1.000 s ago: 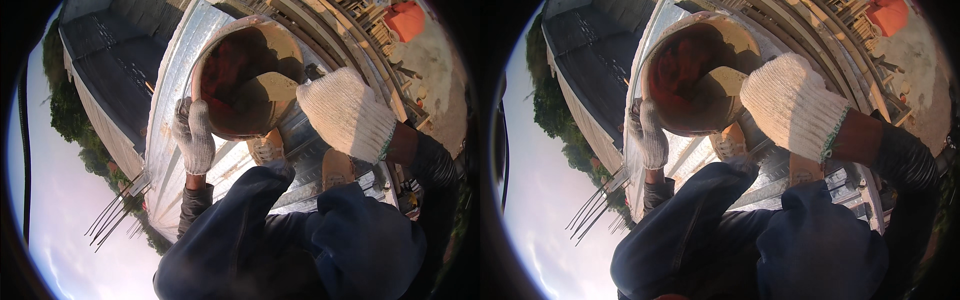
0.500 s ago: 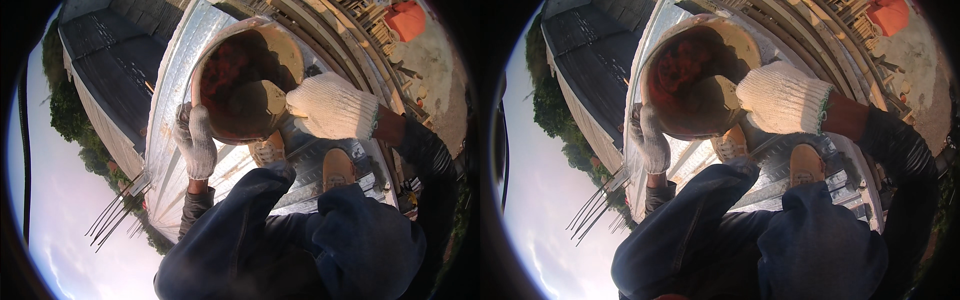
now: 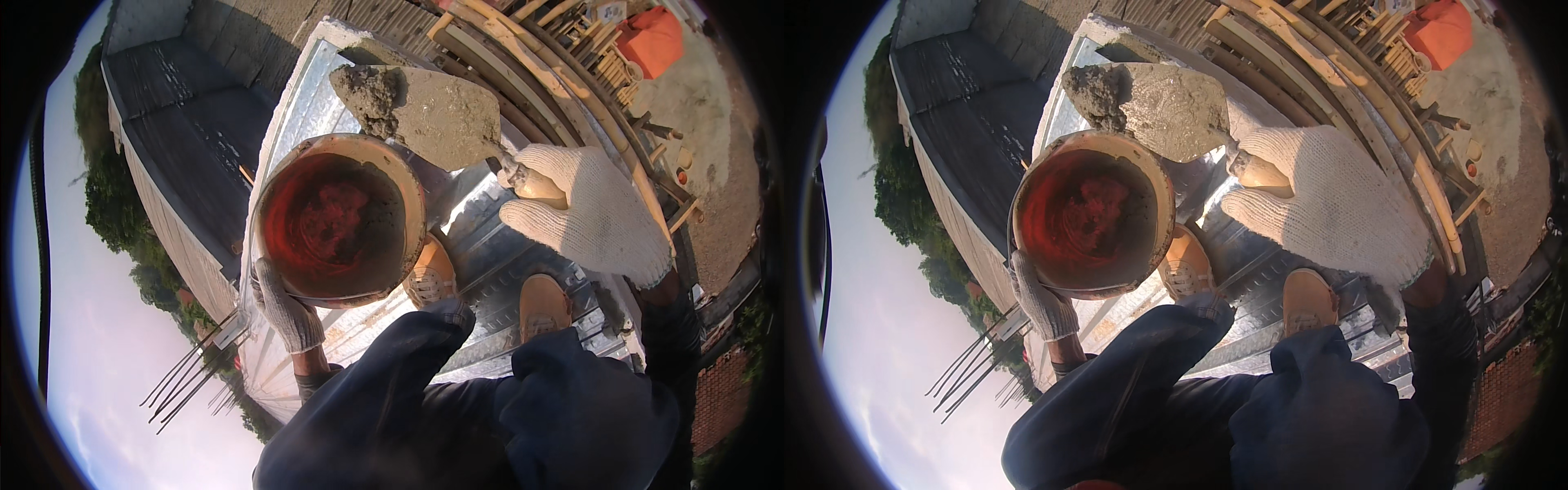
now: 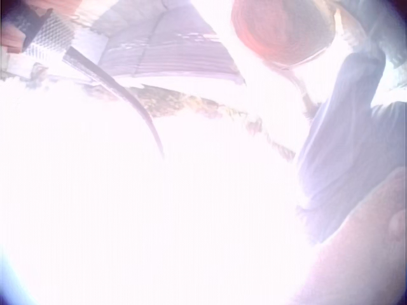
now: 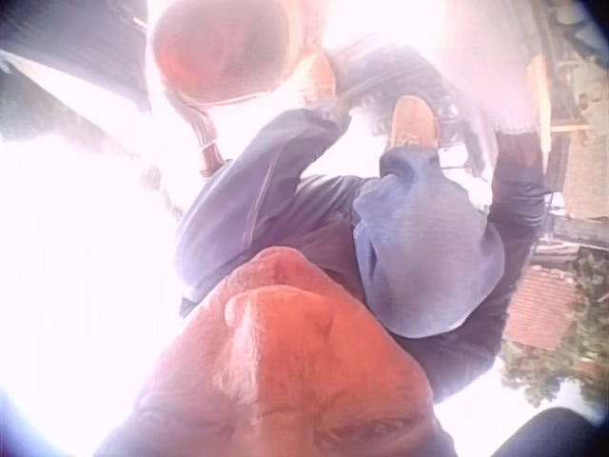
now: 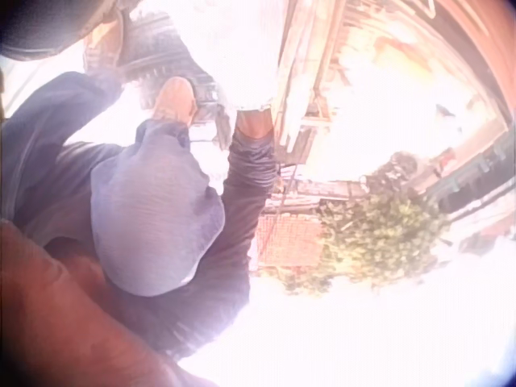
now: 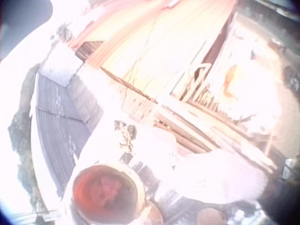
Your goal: The person scoops cement from a bucket with a trowel and spreads it onto a corrugated metal roof. The person repeatedly scoops and applies the material along the roof surface, then walks across the roof while holding the bucket and trowel.
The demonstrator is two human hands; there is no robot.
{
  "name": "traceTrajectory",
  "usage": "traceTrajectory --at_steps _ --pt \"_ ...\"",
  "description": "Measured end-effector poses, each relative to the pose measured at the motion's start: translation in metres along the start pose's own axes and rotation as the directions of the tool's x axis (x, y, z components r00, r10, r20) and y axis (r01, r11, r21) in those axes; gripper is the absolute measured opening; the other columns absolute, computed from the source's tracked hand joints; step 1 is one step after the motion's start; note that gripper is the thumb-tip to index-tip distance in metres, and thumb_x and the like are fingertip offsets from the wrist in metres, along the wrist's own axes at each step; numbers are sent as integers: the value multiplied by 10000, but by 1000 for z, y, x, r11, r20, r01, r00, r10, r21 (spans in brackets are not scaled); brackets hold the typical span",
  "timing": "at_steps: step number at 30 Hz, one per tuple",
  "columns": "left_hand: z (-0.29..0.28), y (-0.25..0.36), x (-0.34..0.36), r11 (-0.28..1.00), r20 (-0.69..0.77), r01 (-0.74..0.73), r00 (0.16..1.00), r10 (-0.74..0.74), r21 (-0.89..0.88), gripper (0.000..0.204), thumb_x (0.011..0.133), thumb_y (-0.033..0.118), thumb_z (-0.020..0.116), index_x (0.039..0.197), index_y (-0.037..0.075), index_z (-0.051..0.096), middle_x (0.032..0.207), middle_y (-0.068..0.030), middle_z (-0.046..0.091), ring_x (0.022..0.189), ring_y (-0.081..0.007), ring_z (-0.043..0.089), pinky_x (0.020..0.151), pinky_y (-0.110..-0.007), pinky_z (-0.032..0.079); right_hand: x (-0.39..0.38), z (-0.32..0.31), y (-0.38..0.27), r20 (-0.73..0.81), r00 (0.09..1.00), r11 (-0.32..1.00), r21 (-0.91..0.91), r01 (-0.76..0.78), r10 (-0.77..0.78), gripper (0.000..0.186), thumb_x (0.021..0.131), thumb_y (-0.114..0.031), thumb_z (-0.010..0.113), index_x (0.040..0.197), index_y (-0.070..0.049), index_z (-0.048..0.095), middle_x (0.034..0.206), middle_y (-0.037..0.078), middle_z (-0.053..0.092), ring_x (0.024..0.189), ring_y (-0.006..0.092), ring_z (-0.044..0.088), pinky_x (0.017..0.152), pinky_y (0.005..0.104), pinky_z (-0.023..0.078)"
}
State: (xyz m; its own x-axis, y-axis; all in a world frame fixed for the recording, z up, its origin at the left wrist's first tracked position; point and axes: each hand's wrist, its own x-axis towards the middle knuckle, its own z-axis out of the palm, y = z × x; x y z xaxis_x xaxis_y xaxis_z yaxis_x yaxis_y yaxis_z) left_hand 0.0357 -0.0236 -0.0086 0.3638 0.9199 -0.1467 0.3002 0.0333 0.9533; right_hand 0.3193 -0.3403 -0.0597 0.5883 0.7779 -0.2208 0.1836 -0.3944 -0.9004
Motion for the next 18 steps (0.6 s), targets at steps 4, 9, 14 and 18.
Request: traceTrajectory --at_steps 4,9,14,18 --pt "4 -6 -8 999 -17 9 1000 -8 32 184 1136 244 634 1113 70 692 1047 -12 731 912 -67 678 810 -253 569 18 6 29 -393 918 993 -121 7 -54 485 936 -260 859 1287 36 706 1066 207 786 973 334 785 873 397 606" --pt "2 -17 -12 999 -56 23 998 -25 -25 168 1130 238 643 1106 79 691 1067 -14 726 945 -64 671 844 -257 566 53 15 33 -613 784 983 -185 -20 -99 402 985 -242 796 1290 3 704 1083 213 781 981 363 780 845 424 611" --pt "-14 -16 -12 1000 -28 -16 999 16 20 158 1125 229 648 1129 76 687 1076 -11 719 957 -70 669 861 -264 563 119 87 29 -553 831 937 -318 -143 -61 300 1012 -264 714 1213 -42 695 995 180 763 895 356 773 754 444 624" --pt "-9 -19 -8 999 -10 40 999 -40 -32 155 1124 228 650 1132 75 678 1084 -9 717 952 -75 671 857 -269 562 139 126 33 -368 915 869 -492 -40 -167 248 1007 -248 688 1135 -40 647 973 174 738 841 351 775 665 446 633"
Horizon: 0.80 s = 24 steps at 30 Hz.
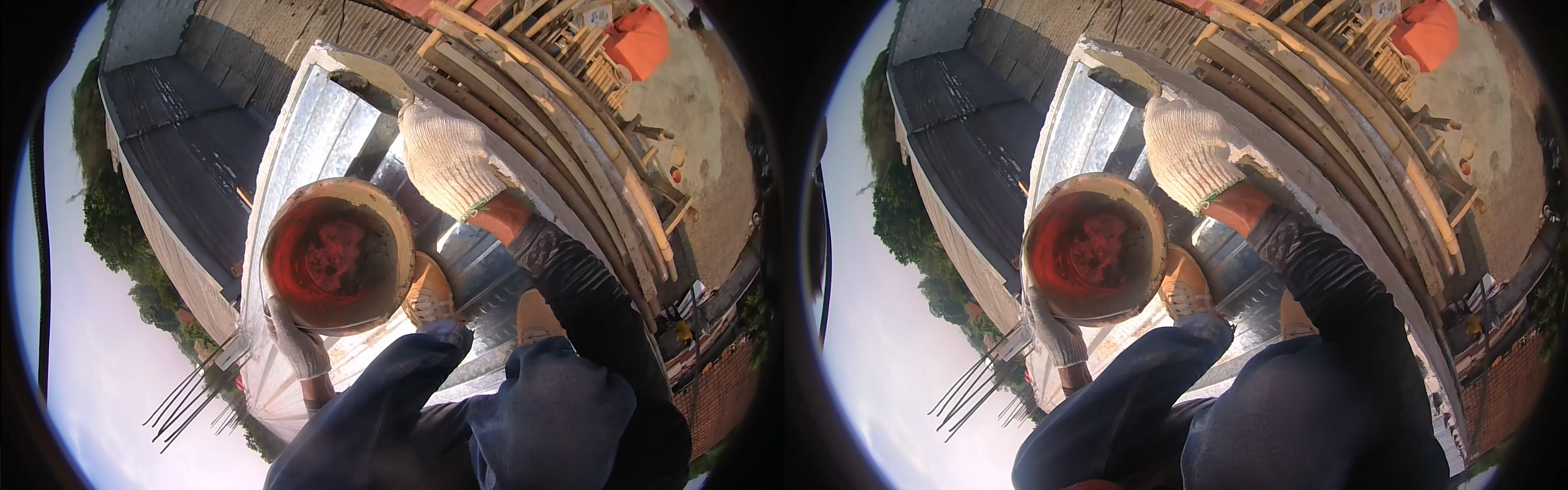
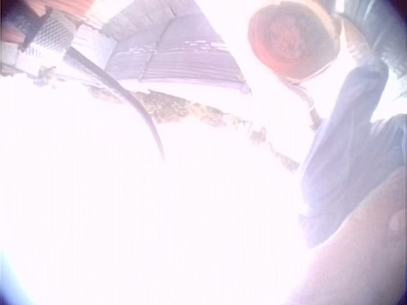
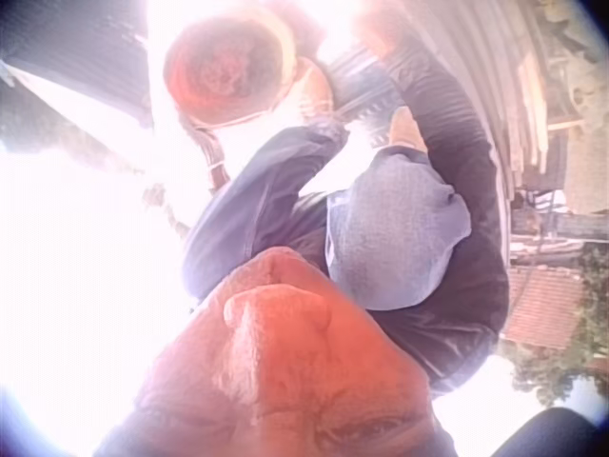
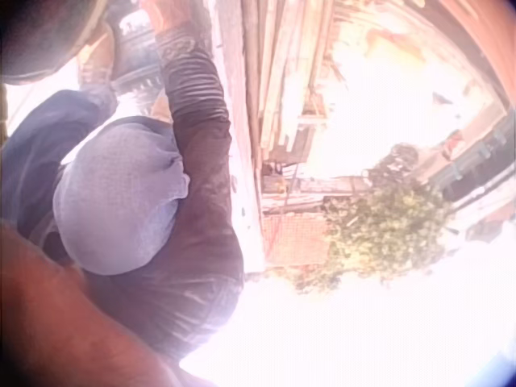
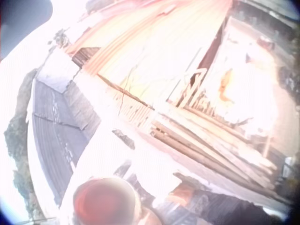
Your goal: The person scoops cement from a bucket with a trowel and spreads it onto a corrugated metal roof. The person repeatedly scoops and applies the material along the roof surface, then walks across the roof while holding the bucket and trowel.
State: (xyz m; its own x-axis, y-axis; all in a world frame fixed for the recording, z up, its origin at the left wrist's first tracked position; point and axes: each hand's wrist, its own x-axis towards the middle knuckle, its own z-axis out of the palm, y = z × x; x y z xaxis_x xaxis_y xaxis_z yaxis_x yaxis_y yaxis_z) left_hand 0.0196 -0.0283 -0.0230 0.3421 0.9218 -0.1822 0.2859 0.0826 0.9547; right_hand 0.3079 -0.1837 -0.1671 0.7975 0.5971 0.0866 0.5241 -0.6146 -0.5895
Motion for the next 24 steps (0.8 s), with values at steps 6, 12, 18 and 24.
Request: traceTrajectory --at_steps 6,12,18,24 --pt "2 5 -3 995 6 -42 999 41 87 164 1130 239 640 1099 81 673 1075 -7 709 969 -70 663 873 -282 555 20 -24 24 -70 995 996 69 -63 68 215 1033 -275 665 1077 -64 675 875 161 748 810 358 774 647 454 626" --pt "-6 3 -3 998 -23 -23 999 24 59 176 1138 252 630 1085 89 668 1061 1 700 974 -65 655 879 -279 548 63 -22 15 123 991 996 -79 -33 43 236 1007 -287 697 1081 -63 713 885 159 778 831 345 792 670 481 622" --pt "-16 -10 5 1000 116 -10 993 7 29 164 1147 230 609 1102 86 672 1068 -5 706 975 -64 651 876 -272 545 135 -10 37 116 958 901 -326 287 -263 184 943 -135 715 1116 -81 745 943 117 768 883 275 799 687 419 611" --pt "-20 -1 1 999 45 23 999 -24 23 176 1149 221 604 1182 65 679 1110 -15 718 996 -73 655 895 -271 549 224 -12 31 167 878 815 -327 478 -449 232 943 -127 703 1165 -66 727 1025 138 747 964 306 762 773 436 588"
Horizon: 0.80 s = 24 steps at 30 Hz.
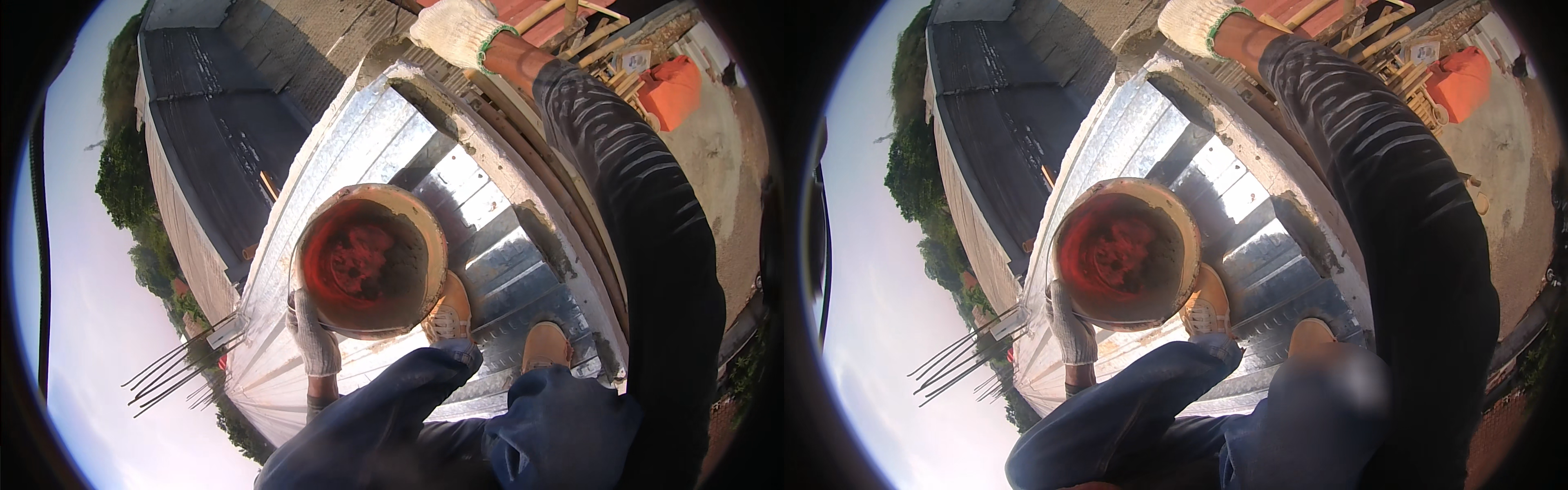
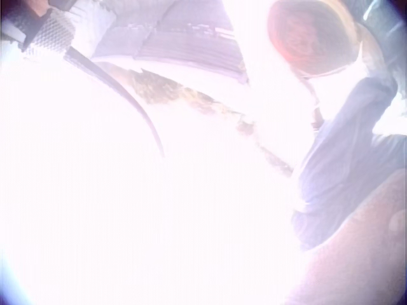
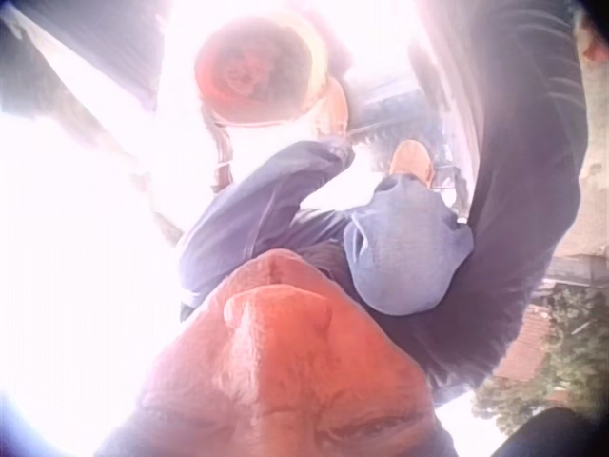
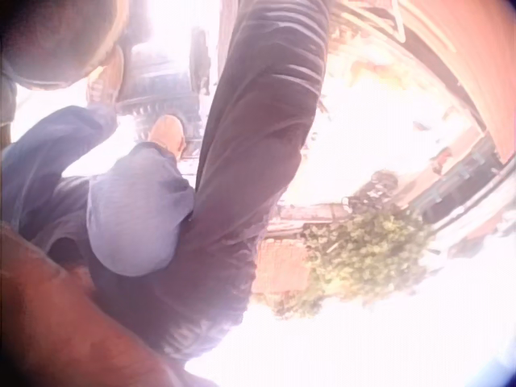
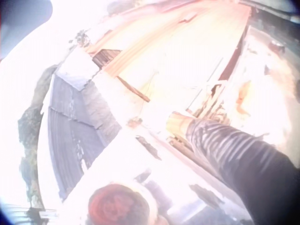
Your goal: The person scoops cement from a bucket with a trowel and spreads it onto a corrugated metal roof. The person repeatedly scoops and applies the material along the roof surface, then walks across the roof while holding the bucket and trowel.
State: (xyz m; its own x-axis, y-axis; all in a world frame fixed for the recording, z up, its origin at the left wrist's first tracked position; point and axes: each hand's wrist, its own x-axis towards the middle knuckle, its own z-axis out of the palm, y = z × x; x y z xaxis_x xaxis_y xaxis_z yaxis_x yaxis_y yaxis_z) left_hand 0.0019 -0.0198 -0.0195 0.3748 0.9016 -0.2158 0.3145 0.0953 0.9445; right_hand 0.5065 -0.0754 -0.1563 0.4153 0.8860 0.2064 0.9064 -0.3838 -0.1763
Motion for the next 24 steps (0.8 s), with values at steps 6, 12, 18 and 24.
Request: traceTrajectory --at_steps 6,12,18,24 --pt "-8 -6 -1 998 -18 56 998 -56 7 196 1147 247 618 1161 67 694 1091 0 716 984 -59 626 898 -265 524 6 9 18 4 990 989 53 139 -139 280 944 -118 691 1215 -52 709 1108 158 726 1044 337 725 858 454 565" --pt "-16 -8 -6 996 -31 84 996 -84 -2 195 1143 257 630 1171 75 695 1088 16 714 989 -58 624 912 -264 520 -84 4 82 -93 945 921 212 327 -314 329 944 -110 680 1264 -38 691 1190 179 705 1124 369 688 944 471 542" --pt "-10 -6 -5 996 -36 91 995 -91 -3 194 1142 263 632 1171 80 693 1093 17 711 992 -56 624 914 -264 519 -75 14 107 -24 924 905 194 380 -382 334 947 -88 676 1278 -43 692 1193 170 715 1102 373 700 929 469 561" --pt "-24 -10 -4 997 15 70 997 -70 -12 196 1145 261 625 1176 78 688 1103 5 718 1007 -61 634 921 -269 524 -137 38 31 -50 993 974 193 115 -107 307 968 -145 697 1263 -73 657 1100 152 746 1006 359 751 850 456 619"
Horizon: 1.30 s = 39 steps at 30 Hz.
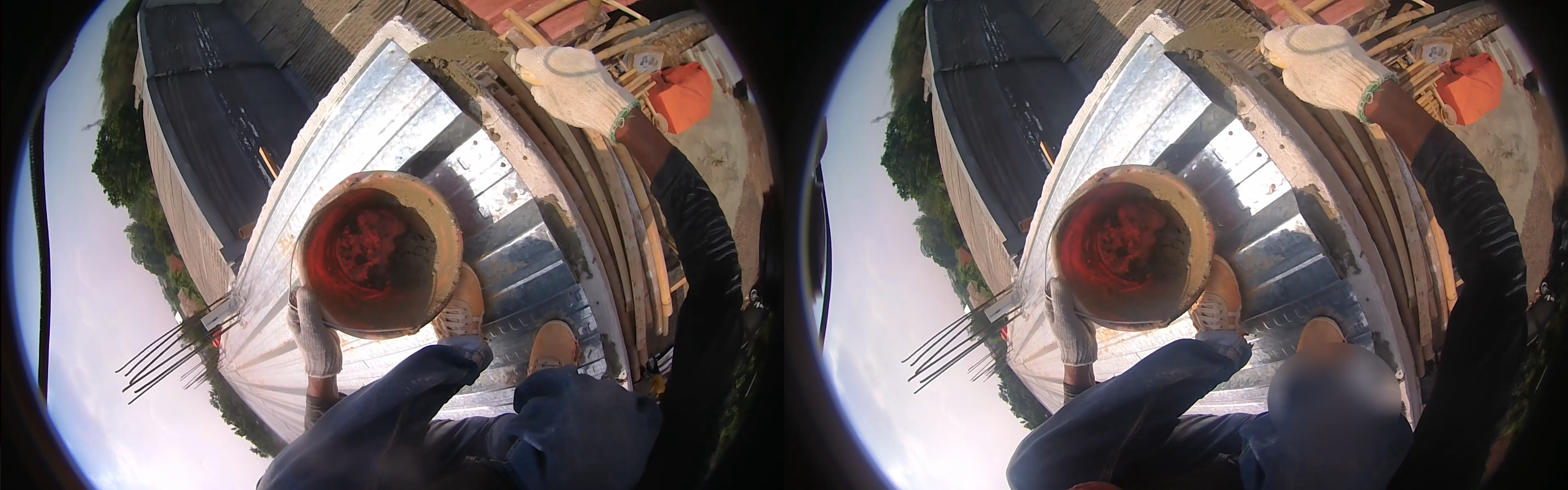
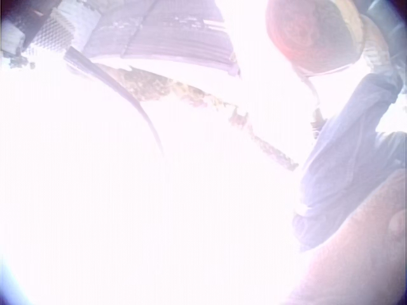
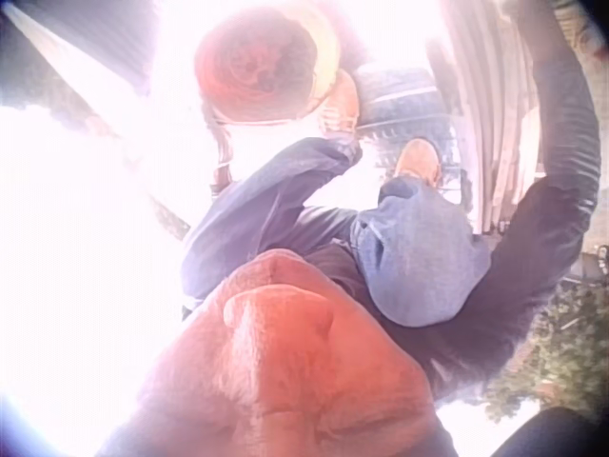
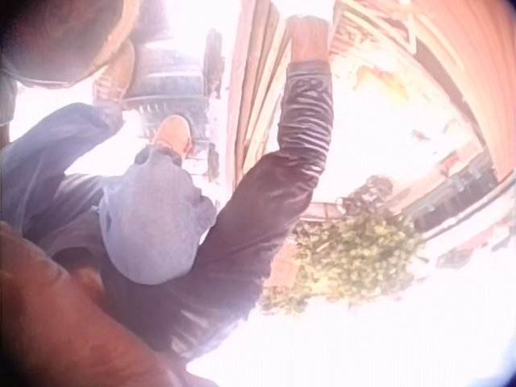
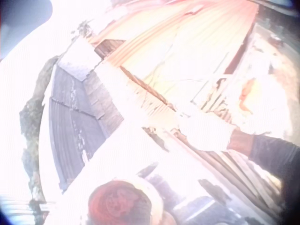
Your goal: The person scoops cement from a bucket with a trowel and spreads it onto a corrugated metal roof. The person repeatedly scoops and applies the material along the roof surface, then walks across the roof while holding the bucket and trowel.
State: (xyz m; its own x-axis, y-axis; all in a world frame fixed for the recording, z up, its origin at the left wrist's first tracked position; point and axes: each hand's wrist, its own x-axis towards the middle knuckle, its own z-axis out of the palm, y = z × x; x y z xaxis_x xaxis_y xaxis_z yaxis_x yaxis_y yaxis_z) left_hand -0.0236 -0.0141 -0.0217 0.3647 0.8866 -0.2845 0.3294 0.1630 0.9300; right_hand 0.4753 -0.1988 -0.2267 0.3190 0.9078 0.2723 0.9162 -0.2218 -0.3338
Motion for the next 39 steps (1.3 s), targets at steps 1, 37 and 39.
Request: traceTrajectory --at_steps 1,37,39 --pt "-3 0 -1 1000 -2 -9 1000 9 2 197 1145 260 624 1177 76 687 1105 3 720 1011 -62 637 923 -271 526 -6 -6 -22 -19 998 998 33 -57 57 278 972 -162 693 1232 -70 660 1078 152 747 993 356 752 845 462 619" --pt "74 30 14 995 70 -76 995 72 68 150 1116 206 650 1132 60 681 1089 -28 728 955 -74 675 845 -259 563 -118 -65 -192 330 812 763 298 -573 481 304 899 -100 746 1180 -20 661 978 175 730 807 363 768 674 474 615" --pt "76 29 18 994 56 -86 995 82 68 150 1111 193 656 1155 52 679 1113 -34 727 965 -78 677 854 -260 565 -126 -82 -193 428 732 715 238 -657 531 299 938 -140 734 1212 -44 661 996 175 728 838 365 765 708 470 619"
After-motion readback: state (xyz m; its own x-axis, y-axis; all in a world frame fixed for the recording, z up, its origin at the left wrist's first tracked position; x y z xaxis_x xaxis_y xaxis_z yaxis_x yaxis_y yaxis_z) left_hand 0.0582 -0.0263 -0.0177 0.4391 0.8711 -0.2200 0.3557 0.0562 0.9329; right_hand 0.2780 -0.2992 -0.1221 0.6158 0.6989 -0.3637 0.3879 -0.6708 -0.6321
